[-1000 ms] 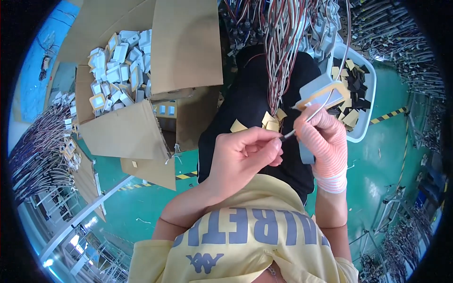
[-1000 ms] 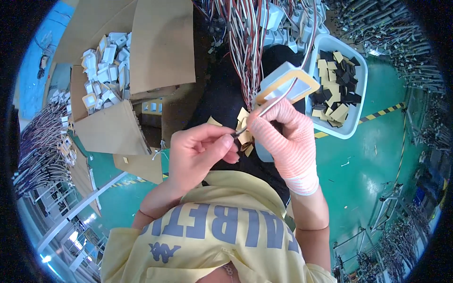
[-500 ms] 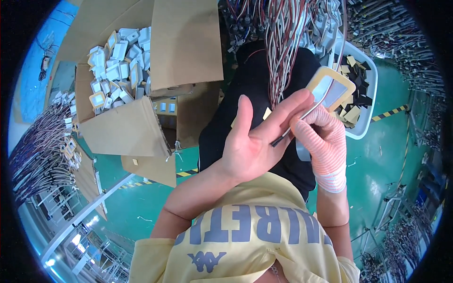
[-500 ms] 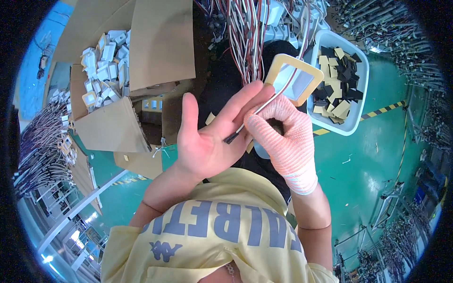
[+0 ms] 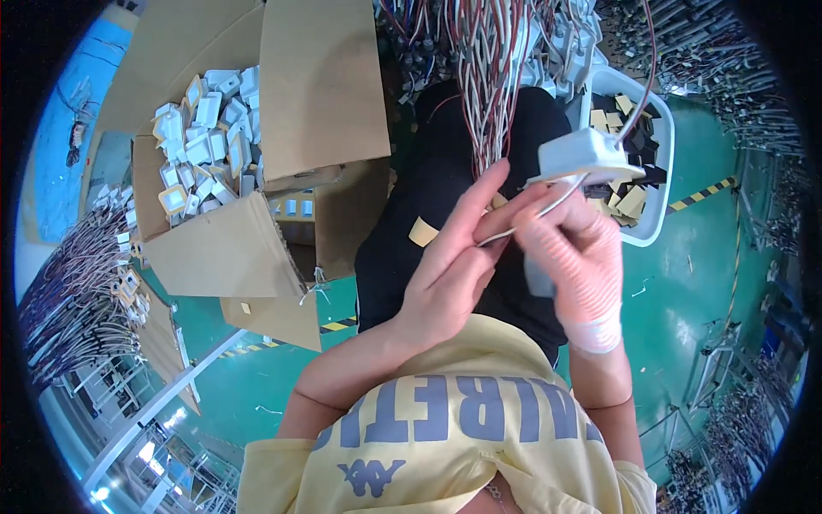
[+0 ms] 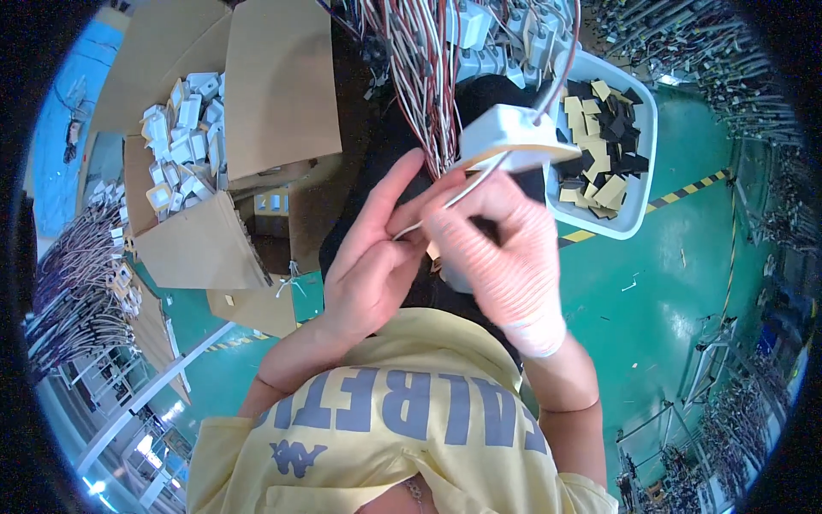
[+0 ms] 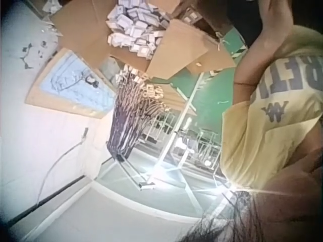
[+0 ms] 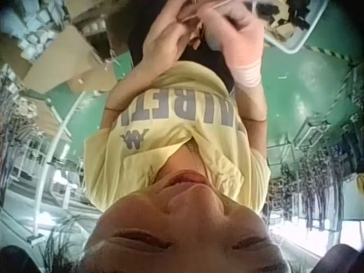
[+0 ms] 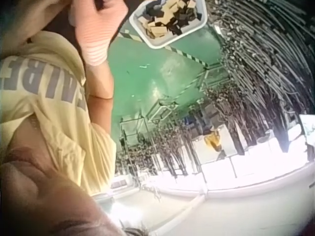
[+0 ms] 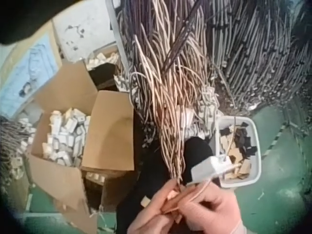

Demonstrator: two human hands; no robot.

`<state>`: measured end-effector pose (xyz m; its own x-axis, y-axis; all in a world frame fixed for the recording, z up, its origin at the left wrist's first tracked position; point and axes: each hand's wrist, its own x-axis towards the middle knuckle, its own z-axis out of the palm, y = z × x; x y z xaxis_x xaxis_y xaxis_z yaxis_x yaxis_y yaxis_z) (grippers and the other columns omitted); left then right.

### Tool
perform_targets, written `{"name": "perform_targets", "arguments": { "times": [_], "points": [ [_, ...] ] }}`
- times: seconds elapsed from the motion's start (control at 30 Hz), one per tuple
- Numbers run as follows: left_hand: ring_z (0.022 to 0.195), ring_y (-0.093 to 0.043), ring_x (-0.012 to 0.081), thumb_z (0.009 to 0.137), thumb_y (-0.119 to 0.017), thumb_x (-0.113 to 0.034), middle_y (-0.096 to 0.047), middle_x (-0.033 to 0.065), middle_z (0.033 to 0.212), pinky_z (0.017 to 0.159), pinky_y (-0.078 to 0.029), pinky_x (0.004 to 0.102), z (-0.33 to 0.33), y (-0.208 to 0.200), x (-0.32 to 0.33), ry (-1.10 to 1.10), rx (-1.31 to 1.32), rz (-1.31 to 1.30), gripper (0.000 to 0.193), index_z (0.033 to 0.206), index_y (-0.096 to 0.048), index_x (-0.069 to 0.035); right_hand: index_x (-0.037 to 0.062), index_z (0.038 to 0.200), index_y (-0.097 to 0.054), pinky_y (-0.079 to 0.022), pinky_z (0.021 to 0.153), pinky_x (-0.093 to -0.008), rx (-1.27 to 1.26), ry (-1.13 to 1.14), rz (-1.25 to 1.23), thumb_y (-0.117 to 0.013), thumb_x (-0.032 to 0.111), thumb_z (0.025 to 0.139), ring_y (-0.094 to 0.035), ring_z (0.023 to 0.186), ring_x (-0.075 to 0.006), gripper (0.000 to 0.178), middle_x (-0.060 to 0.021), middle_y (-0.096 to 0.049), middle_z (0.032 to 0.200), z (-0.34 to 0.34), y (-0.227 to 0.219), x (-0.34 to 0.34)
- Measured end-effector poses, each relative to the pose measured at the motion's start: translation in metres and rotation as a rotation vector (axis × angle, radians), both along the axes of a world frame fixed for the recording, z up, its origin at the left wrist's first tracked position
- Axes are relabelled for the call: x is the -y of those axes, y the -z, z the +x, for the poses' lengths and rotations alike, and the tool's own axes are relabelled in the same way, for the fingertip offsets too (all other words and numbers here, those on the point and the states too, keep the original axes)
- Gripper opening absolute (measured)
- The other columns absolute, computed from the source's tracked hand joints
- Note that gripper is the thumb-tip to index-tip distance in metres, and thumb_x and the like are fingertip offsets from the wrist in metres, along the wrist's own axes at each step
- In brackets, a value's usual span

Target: Assembling and taping wire harness components in a factory.

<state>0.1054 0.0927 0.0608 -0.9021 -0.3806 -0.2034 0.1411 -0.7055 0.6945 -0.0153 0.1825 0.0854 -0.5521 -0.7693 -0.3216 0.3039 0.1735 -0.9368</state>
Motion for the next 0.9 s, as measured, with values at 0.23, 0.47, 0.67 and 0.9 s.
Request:
{"name": "perform_targets", "arguments": {
  "times": [0.23, 0.47, 0.67, 0.9],
  "points": [
    [0.140, -0.025, 0.0338, 0.076, -0.033, 0.004, -0.026, 0.0272, 0.147, 0.118, -0.013, 0.0454, 0.008, -0.012, 0.004, 0.045, -0.068, 0.290, 0.077, 0.148, -0.006, 0.000, 0.0034, 0.078, -0.063, -0.039, 0.062, -0.0229, 0.165, 0.183, -0.091, -0.066, 0.017, 0.084, -0.051, 0.065, -0.0092, 0.015, -0.0024, -0.059, 0.077, -0.012, 0.008, -0.003],
    [0.133, -0.039, 0.0323, 0.080, -0.053, -0.009, -0.041, 0.0233, 0.140, 0.114, -0.023, 0.0439, 0.017, 0.005, 0.022, 0.169, -0.002, -0.035, 0.066, 0.142, -0.032, 0.000, 0.0028, 0.080, -0.064, -0.040, 0.063, -0.0225, 0.259, 0.113, -0.105, -0.066, 0.017, 0.084, -0.052, 0.065, -0.0098, 0.015, -0.0028, -0.061, 0.074, -0.013, 0.006, -0.004],
    [0.076, -0.064, 0.0247, 0.075, -0.073, 0.000, -0.068, 0.0128, 0.090, 0.068, -0.050, 0.0305, -0.001, -0.018, 0.017, -0.204, 0.292, -1.488, 0.023, 0.097, -0.067, 0.000, 0.0023, 0.083, -0.065, -0.042, 0.071, -0.0225, 0.049, 0.125, -0.050, -0.066, 0.007, 0.083, -0.055, 0.076, -0.0072, 0.004, -0.0015, -0.063, 0.080, -0.006, 0.013, -0.004],
    [0.066, -0.057, 0.0061, 0.088, -0.063, -0.002, -0.063, 0.0023, 0.075, 0.060, -0.046, 0.0203, -0.006, -0.003, 0.011, -0.137, 0.444, -0.920, 0.007, 0.094, -0.063, 0.002, -0.0008, 0.085, -0.065, -0.042, 0.070, -0.0218, -0.018, 0.110, -0.008, -0.062, 0.006, 0.085, -0.054, 0.079, -0.0055, 0.008, -0.0008, -0.062, 0.082, -0.003, 0.007, 0.007]
  ]
}}
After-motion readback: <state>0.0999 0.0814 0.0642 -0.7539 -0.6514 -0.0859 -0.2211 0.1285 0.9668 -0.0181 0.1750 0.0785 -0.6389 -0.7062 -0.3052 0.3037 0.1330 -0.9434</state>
